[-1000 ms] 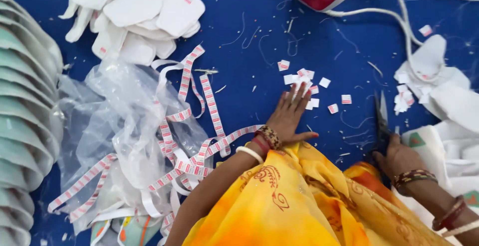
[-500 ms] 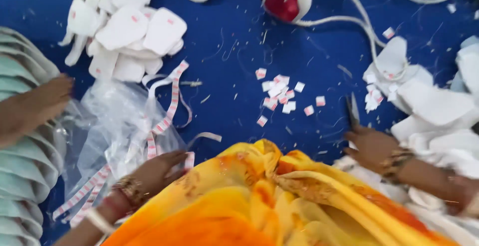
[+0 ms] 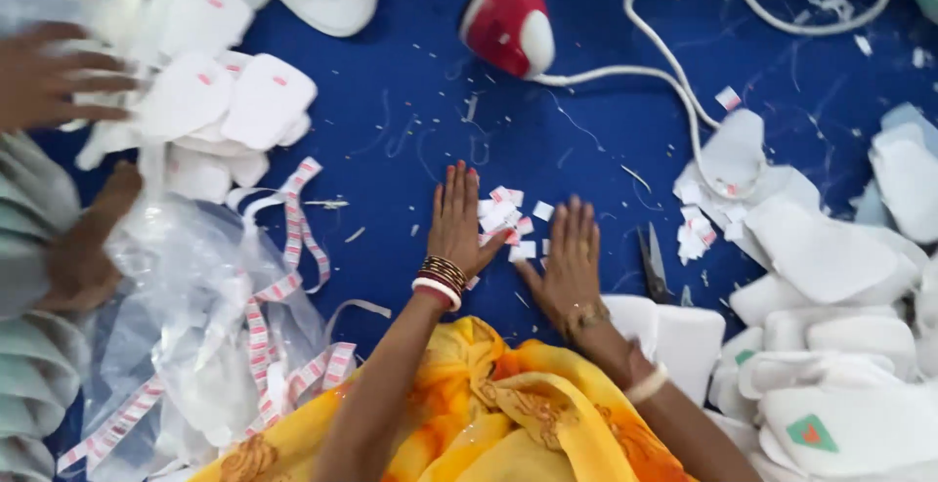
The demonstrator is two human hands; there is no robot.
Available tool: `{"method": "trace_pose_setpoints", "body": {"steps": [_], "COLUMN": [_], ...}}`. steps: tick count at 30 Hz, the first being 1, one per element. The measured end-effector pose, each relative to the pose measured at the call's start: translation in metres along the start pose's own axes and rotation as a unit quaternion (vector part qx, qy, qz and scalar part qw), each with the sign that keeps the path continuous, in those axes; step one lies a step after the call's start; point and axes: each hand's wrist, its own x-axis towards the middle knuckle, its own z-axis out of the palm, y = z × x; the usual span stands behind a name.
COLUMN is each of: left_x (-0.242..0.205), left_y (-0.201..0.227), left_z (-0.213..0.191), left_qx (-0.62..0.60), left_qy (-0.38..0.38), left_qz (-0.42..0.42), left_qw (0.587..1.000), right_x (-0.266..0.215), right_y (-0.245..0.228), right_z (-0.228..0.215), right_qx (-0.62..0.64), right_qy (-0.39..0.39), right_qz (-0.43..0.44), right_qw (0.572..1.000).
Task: The person cuts a long roll of white labels with red text into small rectangular pieces using scissors. They then place these cut labels onto white fabric pieces and use a red iron to press them flat.
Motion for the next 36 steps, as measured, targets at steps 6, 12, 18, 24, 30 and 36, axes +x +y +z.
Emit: {"method": "trace_pose_setpoints", "body": {"steps": [6, 12, 18, 24, 30, 36], "left_x": [-0.03, -0.05, -0.058, -0.022, -0.033, -0.029], "left_y": [0.031, 0.058, 0.065, 0.083, 0.069, 0.073], "left_z": [0.019, 0.014, 0.007, 0.027, 0.042, 0.028], "left_qx": [-0.156, -0.282, -0.068, -0.033, -0.129, -0.089], "left_qy": [-0.045, -0.011, 0.03, -0.026, -0.053, 0.007], "left_qz": [0.062, 0.039, -0.106, -0.061, -0.004, -0.003], "left_qw": [0.985, 0.959, 0.992, 0.997, 0.99, 0.996], "right_x": [0.055, 0.011, -0.031, -0.027, -0.028, -0.021], "right_y": [0.0, 0.009, 0.142, 0.166, 0.187, 0.186], "right_z": [0.023, -0.074, -0.101, -0.106, -0.116, -0.141], "right_qx": [-0.155, 0.233, -0.025, -0.043, 0.174, 0.483], "right_qy": [-0.124, 0.047, 0.289, 0.244, 0.227, 0.2], "right_qz": [-0.139, -0.069, 0.091, 0.179, 0.332, 0.376], "right_qw": [0.97, 0.969, 0.953, 0.952, 0.899, 0.765]}}
